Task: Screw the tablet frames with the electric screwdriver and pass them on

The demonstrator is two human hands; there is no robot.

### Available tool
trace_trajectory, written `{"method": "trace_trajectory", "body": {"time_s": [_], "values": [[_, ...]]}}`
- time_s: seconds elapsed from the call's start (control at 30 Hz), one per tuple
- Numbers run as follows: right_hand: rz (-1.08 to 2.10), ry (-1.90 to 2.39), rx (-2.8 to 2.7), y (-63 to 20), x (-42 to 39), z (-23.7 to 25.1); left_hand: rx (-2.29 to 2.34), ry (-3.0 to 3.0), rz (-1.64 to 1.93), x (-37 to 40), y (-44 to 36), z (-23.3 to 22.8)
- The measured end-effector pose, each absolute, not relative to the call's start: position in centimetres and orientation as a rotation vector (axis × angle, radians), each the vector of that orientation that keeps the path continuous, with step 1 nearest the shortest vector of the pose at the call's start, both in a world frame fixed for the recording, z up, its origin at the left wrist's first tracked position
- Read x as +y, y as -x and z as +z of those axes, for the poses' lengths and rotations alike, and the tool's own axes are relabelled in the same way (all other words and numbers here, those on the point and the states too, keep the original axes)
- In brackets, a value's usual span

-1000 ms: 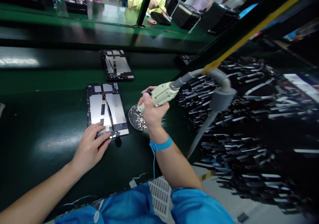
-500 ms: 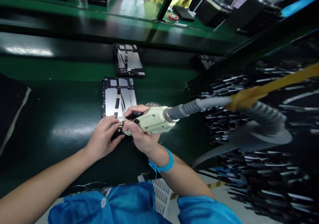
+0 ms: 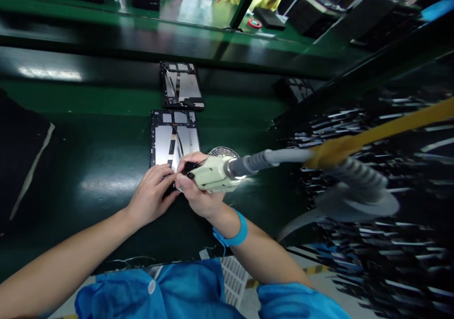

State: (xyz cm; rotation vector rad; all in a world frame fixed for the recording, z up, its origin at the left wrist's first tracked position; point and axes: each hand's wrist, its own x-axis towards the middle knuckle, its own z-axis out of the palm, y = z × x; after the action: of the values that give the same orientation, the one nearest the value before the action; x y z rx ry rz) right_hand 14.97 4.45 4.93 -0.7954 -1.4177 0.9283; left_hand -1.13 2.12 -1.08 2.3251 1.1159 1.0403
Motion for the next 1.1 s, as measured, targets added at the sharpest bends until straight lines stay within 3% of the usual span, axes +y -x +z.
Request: {"method": "trace_trajectory", "body": {"time_s": [0.4, 0.63, 0.73, 0.9, 1.1], "values": [[1.03, 0.722, -1.338, -16.4, 4.2, 5.3, 1.391, -2.648, 0.708, 1.0, 2.1, 1.0], [0.91, 0.672, -1.177, -21.1, 5.1, 6.4, 1.665, -2.551, 0.665, -3.7, 8.2, 0.8], [0.852, 0.759, -1.137, -21.6, 5.9, 5.8, 1.839, -2.46, 0.706, -0.1, 11.5, 0.2], [0.784, 0.912, -1.15, -21.6, 6.7, 5.5, 2.149, -2.163, 0.838, 12.1, 14.8, 0.4], [0.699, 1.007, -1.208, -22.4, 7.2, 4.8, 2.218, -1.926, 0.847, 22.8, 11.4, 1.7]]}}
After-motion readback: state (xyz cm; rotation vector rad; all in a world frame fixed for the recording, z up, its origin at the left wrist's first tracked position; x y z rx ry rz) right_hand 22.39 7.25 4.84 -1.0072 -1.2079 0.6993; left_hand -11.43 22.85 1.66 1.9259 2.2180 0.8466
